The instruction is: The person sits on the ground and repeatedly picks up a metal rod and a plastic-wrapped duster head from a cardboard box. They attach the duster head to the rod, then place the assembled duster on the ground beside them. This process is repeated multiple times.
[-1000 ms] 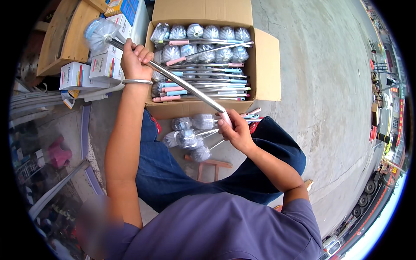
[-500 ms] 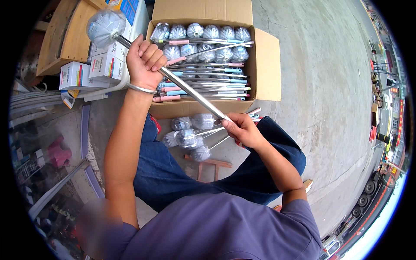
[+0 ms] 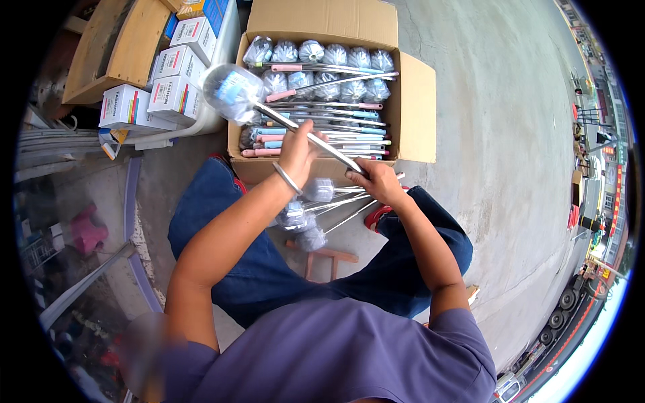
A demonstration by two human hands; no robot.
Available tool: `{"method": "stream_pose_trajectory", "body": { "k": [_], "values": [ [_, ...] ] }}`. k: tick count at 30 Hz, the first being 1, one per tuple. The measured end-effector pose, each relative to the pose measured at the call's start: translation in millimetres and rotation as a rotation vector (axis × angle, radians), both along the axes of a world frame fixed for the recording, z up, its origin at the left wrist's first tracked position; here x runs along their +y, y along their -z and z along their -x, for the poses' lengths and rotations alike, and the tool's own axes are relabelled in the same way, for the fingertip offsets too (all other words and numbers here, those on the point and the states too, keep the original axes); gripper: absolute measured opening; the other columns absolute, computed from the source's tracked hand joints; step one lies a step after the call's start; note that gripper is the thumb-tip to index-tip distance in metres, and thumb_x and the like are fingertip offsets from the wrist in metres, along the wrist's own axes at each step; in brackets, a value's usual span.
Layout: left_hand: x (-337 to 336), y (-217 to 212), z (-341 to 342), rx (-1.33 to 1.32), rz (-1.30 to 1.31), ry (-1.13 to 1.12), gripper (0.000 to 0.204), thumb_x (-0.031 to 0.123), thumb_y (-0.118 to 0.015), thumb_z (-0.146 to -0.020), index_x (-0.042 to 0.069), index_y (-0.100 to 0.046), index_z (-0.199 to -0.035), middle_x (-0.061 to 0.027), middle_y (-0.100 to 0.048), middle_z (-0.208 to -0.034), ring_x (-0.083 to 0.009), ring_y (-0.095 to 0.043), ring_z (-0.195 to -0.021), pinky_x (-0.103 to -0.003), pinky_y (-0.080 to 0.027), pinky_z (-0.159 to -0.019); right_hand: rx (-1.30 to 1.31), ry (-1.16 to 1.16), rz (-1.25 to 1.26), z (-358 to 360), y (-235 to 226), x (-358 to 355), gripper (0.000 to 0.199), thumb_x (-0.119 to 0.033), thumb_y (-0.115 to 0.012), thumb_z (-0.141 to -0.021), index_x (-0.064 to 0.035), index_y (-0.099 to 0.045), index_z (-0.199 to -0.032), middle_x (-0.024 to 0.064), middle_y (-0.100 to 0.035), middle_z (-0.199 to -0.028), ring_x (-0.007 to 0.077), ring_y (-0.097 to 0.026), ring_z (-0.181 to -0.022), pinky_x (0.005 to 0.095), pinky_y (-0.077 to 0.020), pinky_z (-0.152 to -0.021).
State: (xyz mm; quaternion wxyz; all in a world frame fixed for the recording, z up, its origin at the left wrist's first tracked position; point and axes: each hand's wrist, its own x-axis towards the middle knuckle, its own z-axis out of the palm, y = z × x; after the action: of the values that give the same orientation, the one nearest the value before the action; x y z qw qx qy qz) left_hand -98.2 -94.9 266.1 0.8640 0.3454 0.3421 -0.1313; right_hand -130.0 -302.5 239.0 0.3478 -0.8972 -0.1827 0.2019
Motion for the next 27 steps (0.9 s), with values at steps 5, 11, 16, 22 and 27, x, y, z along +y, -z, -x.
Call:
{"method": "stream_pose_trajectory", "body": {
  "k": [5, 11, 16, 22, 27],
  "values": [
    [-12, -1, 60, -0.042, 0.121, 0.991, 0.036, 0.024, -0.054, -0.092, 0.003, -0.048, -0.120, -0.0095, -0.055, -0.115, -0.0184, -0.059, -0.099, -0.032, -0.047, -0.086, -0.100, -0.070, 0.550, 18, 56, -49, 0.027, -0.038, -0.065, -0.079, -0.0113, -0.063, -0.082, 0.0098, -0.062, -0.065, 0.0320, -0.062, -0.065, 0.0407, -0.0479, -0.060],
    [-13, -10, 51, -0.490, -0.100, 1.039, 0.025, 0.024, -0.053, -0.092, 0.000, -0.058, -0.101, -0.0076, -0.063, -0.093, -0.0134, -0.060, -0.089, -0.028, -0.048, -0.080, -0.085, 0.068, 0.105, 8, 132, -32, 0.032, -0.021, -0.065, -0.075, -0.0115, -0.059, -0.105, 0.0153, -0.060, -0.097, 0.0351, -0.060, -0.084, 0.0457, -0.0482, -0.070],
    [-20, -11, 55, -0.577, -0.253, 1.118, 0.023, 0.022, -0.054, -0.091, -0.001, -0.058, -0.093, -0.0083, -0.063, -0.086, -0.0138, -0.059, -0.083, -0.028, -0.047, -0.076, -0.164, 0.156, 0.396, -56, 159, 41, 0.042, -0.019, -0.061, -0.077, -0.0096, -0.050, -0.116, 0.0143, -0.055, -0.107, 0.0339, -0.061, -0.092, 0.0450, -0.0495, -0.074],
    [-16, -17, 50, -0.610, -0.330, 1.048, 0.024, 0.023, -0.055, -0.090, -0.001, -0.057, -0.092, -0.0104, -0.062, -0.086, -0.0172, -0.059, -0.082, -0.030, -0.046, -0.075, -0.197, -0.204, 0.653, -84, 169, 68, 0.021, -0.022, -0.060, -0.077, -0.0065, -0.064, -0.090, 0.0129, -0.064, -0.087, 0.0309, -0.065, -0.078, 0.0421, -0.0514, -0.067],
    [-13, -21, 43, -0.666, -0.441, 1.035, 0.025, 0.024, -0.056, -0.090, -0.001, -0.057, -0.089, -0.0115, -0.063, -0.082, -0.0176, -0.059, -0.078, -0.031, -0.047, -0.071, -0.332, -0.196, 0.561, -83, 131, 30, 0.014, -0.019, -0.061, -0.072, -0.0081, -0.066, -0.078, 0.0139, -0.058, -0.082, 0.0321, -0.062, -0.066, 0.0423, -0.0495, -0.059]
  ]
}}
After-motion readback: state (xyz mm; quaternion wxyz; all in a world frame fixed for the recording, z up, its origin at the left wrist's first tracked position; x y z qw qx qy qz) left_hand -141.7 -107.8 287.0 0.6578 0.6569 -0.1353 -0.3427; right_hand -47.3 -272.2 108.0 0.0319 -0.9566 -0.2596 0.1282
